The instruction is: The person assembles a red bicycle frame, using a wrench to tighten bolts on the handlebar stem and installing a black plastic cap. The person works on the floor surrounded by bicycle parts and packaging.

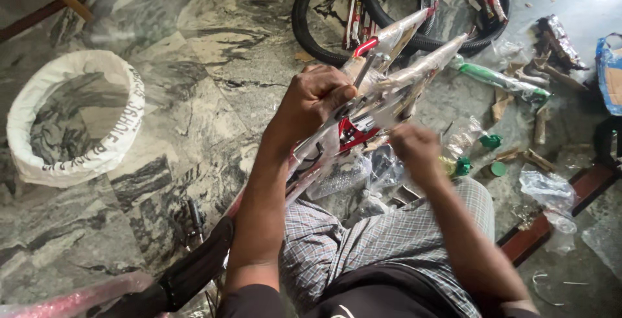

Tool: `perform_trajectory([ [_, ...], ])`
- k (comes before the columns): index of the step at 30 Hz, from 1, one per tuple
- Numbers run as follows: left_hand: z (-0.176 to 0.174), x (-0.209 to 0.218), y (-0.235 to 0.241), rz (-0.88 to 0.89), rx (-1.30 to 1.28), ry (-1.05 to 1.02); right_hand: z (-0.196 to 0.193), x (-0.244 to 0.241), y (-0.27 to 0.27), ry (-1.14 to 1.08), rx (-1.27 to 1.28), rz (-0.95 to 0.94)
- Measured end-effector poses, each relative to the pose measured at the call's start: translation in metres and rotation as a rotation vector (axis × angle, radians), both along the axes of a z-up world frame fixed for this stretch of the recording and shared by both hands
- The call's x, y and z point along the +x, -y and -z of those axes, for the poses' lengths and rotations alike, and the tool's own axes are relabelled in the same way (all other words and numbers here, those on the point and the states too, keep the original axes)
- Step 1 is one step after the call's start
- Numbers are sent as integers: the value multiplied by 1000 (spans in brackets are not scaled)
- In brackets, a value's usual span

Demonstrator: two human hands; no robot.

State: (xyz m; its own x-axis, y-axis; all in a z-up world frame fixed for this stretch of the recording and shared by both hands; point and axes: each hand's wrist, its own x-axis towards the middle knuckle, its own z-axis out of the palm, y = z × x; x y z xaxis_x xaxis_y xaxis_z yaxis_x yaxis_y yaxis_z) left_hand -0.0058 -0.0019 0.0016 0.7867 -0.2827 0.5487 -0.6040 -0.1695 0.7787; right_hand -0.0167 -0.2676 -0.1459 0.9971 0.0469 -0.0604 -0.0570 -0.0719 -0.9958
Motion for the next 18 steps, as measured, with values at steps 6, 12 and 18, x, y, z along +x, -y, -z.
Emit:
perform_trajectory([
  [6,2,1,-2,-35,68,62,95,-40,-84,43,414,-173],
  [12,0,1,-3,-17,59,57,84,-43,-124,164,723,-107],
  [18,0,3,-2,8,22,28,74,-29,-114,172,661,-238],
])
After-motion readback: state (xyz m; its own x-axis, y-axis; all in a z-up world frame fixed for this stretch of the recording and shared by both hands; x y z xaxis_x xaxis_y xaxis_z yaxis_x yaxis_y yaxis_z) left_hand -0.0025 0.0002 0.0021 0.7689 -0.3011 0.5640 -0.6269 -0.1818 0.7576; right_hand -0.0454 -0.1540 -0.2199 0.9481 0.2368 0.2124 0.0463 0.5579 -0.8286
